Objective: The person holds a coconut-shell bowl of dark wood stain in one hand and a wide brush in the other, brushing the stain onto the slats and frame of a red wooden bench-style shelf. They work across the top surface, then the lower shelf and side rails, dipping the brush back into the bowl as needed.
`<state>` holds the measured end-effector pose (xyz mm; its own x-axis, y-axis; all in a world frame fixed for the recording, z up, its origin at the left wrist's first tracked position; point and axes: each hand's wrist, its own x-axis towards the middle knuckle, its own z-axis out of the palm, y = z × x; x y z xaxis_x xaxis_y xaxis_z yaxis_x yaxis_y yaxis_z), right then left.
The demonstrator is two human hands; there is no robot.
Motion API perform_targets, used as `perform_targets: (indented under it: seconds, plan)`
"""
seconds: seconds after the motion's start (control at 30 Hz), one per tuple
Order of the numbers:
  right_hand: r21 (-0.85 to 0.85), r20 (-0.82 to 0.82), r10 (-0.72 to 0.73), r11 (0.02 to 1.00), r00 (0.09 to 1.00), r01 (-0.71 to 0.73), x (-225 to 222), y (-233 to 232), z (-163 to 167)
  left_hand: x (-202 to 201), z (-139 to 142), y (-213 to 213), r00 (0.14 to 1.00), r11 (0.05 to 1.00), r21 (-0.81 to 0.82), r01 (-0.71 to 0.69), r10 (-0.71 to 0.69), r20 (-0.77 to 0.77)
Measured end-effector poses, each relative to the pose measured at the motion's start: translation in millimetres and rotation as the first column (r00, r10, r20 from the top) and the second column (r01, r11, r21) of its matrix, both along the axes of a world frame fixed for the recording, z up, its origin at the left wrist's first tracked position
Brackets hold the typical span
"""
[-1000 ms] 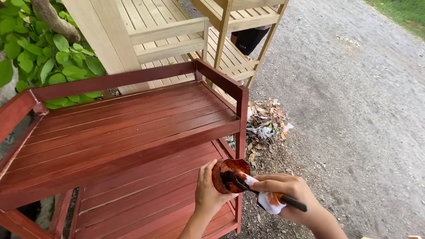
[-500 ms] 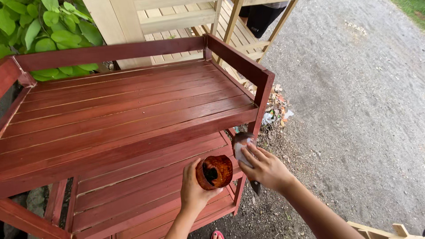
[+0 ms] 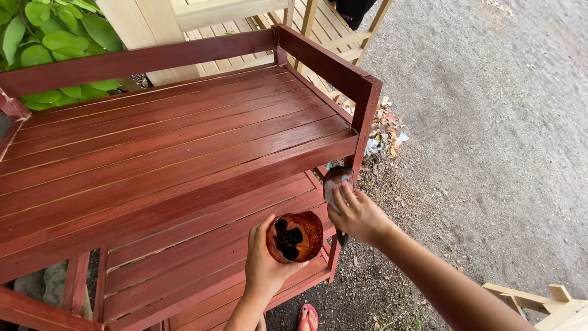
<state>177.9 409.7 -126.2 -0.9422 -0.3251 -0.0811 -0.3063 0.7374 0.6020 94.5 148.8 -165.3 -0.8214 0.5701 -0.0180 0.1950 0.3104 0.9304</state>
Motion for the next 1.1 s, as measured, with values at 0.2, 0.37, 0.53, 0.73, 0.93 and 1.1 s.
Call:
perform_targets:
  seconds: [0.2, 0.37, 0.53, 0.73, 0.93, 1.1]
  plan:
    - [0.029, -0.124, 0.034, 0.999, 0.992, -0.03, -2.9, 12.5, 3.9, -2.7, 1.5, 4.4, 0.998, 1.0, 0.019, -0.014, 0.015, -0.06]
    - [0.039, -0.018, 0.013, 0.999, 1.0, -0.012, 5.6, 8.8, -2.9, -4.0, -1.7, 3.7, 1.0, 1.0, 0.024, -0.01, 0.011, -0.028]
    - [-0.09, -0.131, -0.078, 0.994, 0.988, 0.067, 0.1, 14.9, -7.6, -3.3, -3.3, 3.4, 0.999, 1.0, 0.021, -0.017, 0.017, -0.035]
    - [-0.121, -0.012, -0.182, 0.976, 0.983, 0.179, 11.0, -9.1, -21.7, -2.8, -0.7, 4.9, 1.0, 1.0, 0.02, -0.005, 0.005, 0.006]
    - [-0.175, -0.22, -0.163, 0.977, 0.962, 0.125, 6.4, 7.8, -17.4, -3.2, 1.8, 4.9, 1.0, 0.999, 0.053, -0.002, 0.003, -0.015]
    - [-0.183, -0.078, -0.222, 0.962, 0.972, 0.205, 19.7, -15.6, -56.2, -4.6, 3.6, -6.9, 1.0, 0.999, -0.042, 0.01, -0.01, -0.005]
